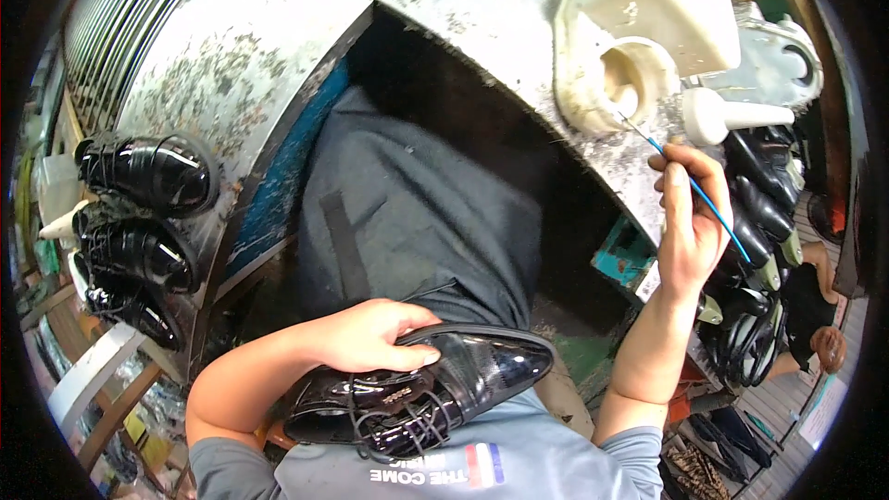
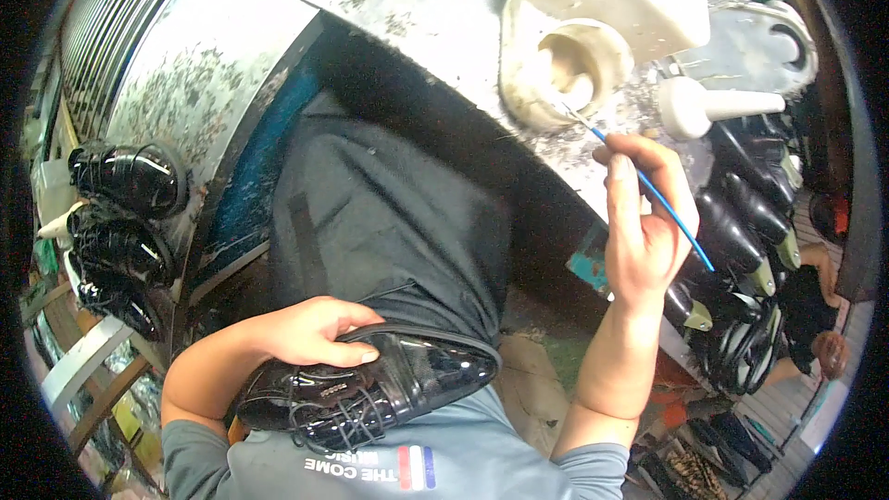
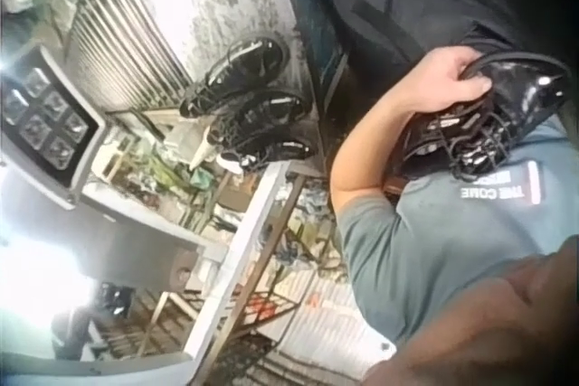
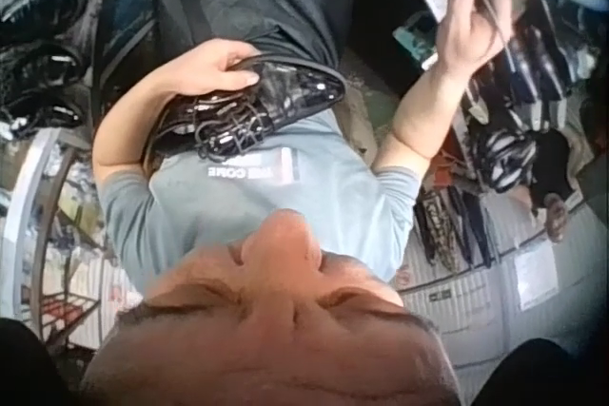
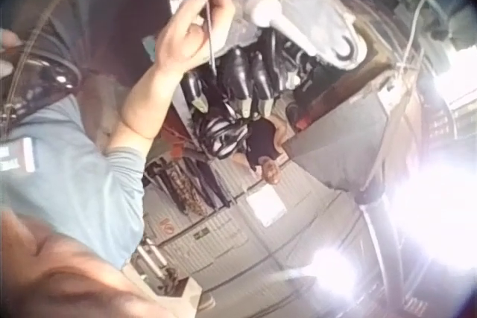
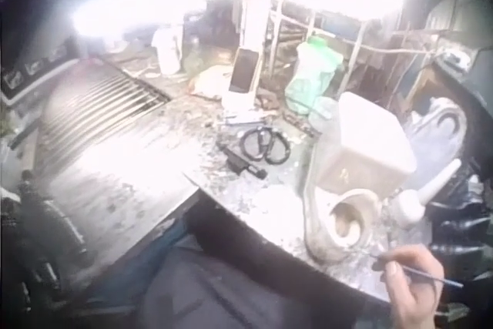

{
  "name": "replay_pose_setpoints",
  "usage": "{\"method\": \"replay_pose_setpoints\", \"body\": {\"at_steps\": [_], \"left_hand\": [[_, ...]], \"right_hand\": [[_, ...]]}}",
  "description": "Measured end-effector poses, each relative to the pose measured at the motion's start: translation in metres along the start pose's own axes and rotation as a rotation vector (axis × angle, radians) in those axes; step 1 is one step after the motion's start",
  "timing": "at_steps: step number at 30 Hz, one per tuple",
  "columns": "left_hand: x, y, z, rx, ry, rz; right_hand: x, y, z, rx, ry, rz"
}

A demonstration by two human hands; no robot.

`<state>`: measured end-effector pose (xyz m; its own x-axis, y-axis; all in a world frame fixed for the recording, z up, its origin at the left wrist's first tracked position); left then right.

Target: Applying a black finish or paint to the edges and surfaces of leather shoes using a small brush.

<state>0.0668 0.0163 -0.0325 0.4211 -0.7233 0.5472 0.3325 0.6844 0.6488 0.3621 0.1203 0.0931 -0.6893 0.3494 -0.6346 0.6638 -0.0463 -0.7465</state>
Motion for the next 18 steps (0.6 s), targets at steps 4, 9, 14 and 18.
{"method": "replay_pose_setpoints", "body": {"at_steps": [4, 9, 14, 18], "left_hand": [[0.0, -0.005, -0.002, -0.007, 0.002, 0.084], [0.001, -0.012, -0.001, -0.028, 0.002, 0.098], [-0.001, -0.008, 0.0, -0.007, 0.026, 0.01], [0.0, -0.006, 0.001, -0.018, 0.027, 0.004]], "right_hand": [[0.016, -0.027, 0.039, -0.142, -0.105, -0.199], [0.031, -0.05, 0.072, -0.131, -0.309, -0.316], [0.084, -0.052, 0.1, -0.243, -0.806, -0.471], [0.098, -0.051, 0.113, -0.227, -0.91, -0.515]]}}
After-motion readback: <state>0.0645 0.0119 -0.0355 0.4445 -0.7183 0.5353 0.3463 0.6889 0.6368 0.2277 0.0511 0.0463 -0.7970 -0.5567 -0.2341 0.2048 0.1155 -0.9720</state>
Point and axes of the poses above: each hand's wrist, its own z-axis away from the middle knuckle, its own x-axis out of the palm, y = z × x, the point moved 8 cm from there along -z, towards the middle knuckle, and after that the axes turned 9 degrees about z, right-handed, at the moved point
